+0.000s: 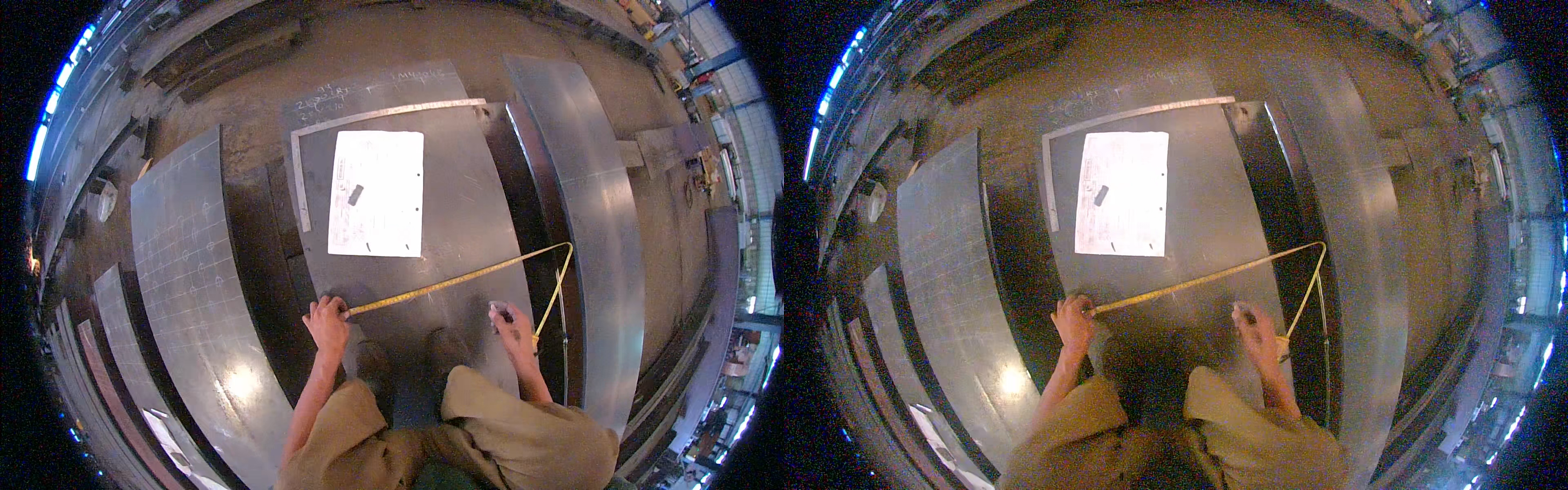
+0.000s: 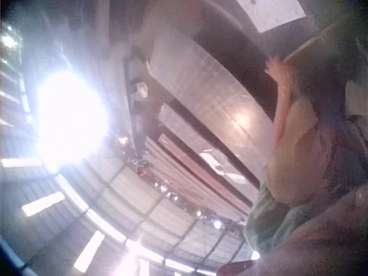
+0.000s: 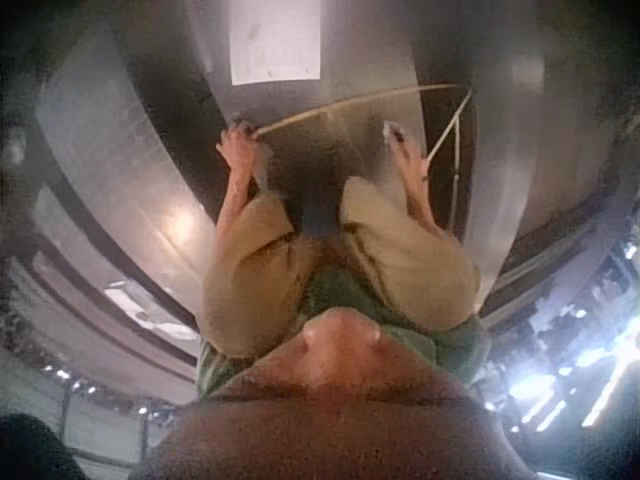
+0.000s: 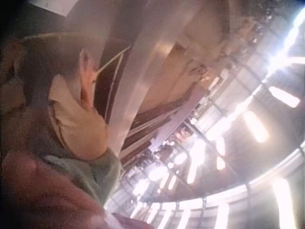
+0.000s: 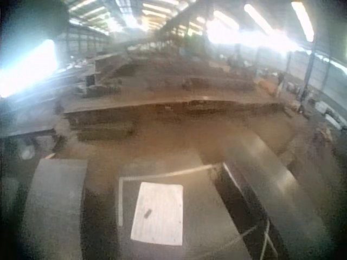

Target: The person measures a large metal sheet using a tape measure and marks measurements with a marker. They repeatedly measure different sections and mark the sheet while referencing a document placed on the metal surface.

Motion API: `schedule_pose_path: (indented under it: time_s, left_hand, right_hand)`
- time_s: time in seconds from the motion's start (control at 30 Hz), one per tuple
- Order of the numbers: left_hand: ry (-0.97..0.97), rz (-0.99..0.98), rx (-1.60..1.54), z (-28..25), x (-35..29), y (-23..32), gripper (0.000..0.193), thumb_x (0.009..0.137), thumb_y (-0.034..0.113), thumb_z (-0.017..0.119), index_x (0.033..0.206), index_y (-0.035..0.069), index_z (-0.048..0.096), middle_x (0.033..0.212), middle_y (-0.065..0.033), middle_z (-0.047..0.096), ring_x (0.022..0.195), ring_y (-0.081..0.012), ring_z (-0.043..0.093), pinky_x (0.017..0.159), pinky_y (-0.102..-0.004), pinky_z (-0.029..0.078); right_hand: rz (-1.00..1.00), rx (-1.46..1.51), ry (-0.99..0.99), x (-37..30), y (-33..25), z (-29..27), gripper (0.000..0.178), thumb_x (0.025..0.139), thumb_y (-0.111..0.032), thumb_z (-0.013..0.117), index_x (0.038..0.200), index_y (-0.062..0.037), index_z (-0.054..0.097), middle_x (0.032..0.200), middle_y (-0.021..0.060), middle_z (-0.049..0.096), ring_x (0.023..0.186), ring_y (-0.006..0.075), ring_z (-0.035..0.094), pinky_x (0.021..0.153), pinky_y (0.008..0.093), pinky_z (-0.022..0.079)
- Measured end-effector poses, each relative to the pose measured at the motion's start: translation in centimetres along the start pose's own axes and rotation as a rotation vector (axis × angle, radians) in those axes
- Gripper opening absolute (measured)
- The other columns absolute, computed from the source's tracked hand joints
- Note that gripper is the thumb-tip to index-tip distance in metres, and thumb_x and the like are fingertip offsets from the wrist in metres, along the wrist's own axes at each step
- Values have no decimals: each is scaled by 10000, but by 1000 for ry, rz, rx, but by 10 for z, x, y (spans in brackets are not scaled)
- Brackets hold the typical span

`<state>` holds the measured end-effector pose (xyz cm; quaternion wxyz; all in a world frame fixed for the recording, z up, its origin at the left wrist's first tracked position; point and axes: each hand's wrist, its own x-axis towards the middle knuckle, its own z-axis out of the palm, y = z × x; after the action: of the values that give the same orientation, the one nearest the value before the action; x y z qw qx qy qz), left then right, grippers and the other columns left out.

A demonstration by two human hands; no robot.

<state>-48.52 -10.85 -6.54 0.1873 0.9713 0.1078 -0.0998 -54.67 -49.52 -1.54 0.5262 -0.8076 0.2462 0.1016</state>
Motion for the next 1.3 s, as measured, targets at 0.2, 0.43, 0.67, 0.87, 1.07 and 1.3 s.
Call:
schedule_pose_path:
  time_s: [0.2, 0.43, 0.67, 0.87, 1.07, 1.3]
  left_hand:
    - [-35, 1, 60, 4, 0, 2, 140, 782, 129, 782, 908, 149, 724, 972, -19, 646, 1028, -296, 598, 845, -529, 442]
    - [-14, -11, 45, 4, 0, 2, 149, 784, 133, 788, 918, 144, 722, 976, -20, 648, 1031, -302, 598, 861, -529, 446]
    - [6, 34, 43, 4, 2, 0, 168, 766, 128, 807, 910, 136, 720, 972, -21, 645, 1029, -302, 596, 859, -534, 443]
    - [48, 78, 49, 9, 2, -6, 170, 763, 151, 815, 905, 135, 721, 951, -32, 639, 1011, -303, 600, 858, -534, 443]
    - [19, 62, 60, 7, 3, -5, 158, 772, 153, 807, 906, 135, 725, 946, -31, 638, 1001, -299, 603, 864, -534, 444]
    - [-47, 15, 16, 0, 6, 0, 121, 794, 126, 785, 894, 130, 718, 947, -30, 637, 1009, -300, 604, 878, -550, 446]
  right_hand:
    - [-157, -210, 50, 26, 8, 16, 235, 965, -200, 697, 1113, -19, 718, 879, 62, 691, 757, 122, 626, 665, 295, 510]
    - [-355, -467, 124, 47, -3, 39, 199, 929, -178, 727, 1062, -31, 741, 911, 152, 715, 763, 297, 677, 705, 353, 535]
    - [-373, -497, 100, 58, -9, 49, 178, 937, -170, 711, 1033, -23, 740, 909, 182, 708, 790, 360, 681, 718, 414, 539]
    - [-464, -500, 129, 61, -8, 66, 162, 937, -139, 695, 1020, -6, 736, 916, 188, 713, 818, 359, 699, 721, 414, 552]
    - [-488, -514, 156, 65, -6, 73, 155, 932, -135, 698, 1004, -4, 741, 934, 178, 719, 825, 350, 704, 721, 410, 556]
    - [-543, -551, 149, 65, -7, 74, 141, 925, -130, 700, 979, -6, 742, 899, 161, 705, 788, 346, 686, 698, 413, 546]
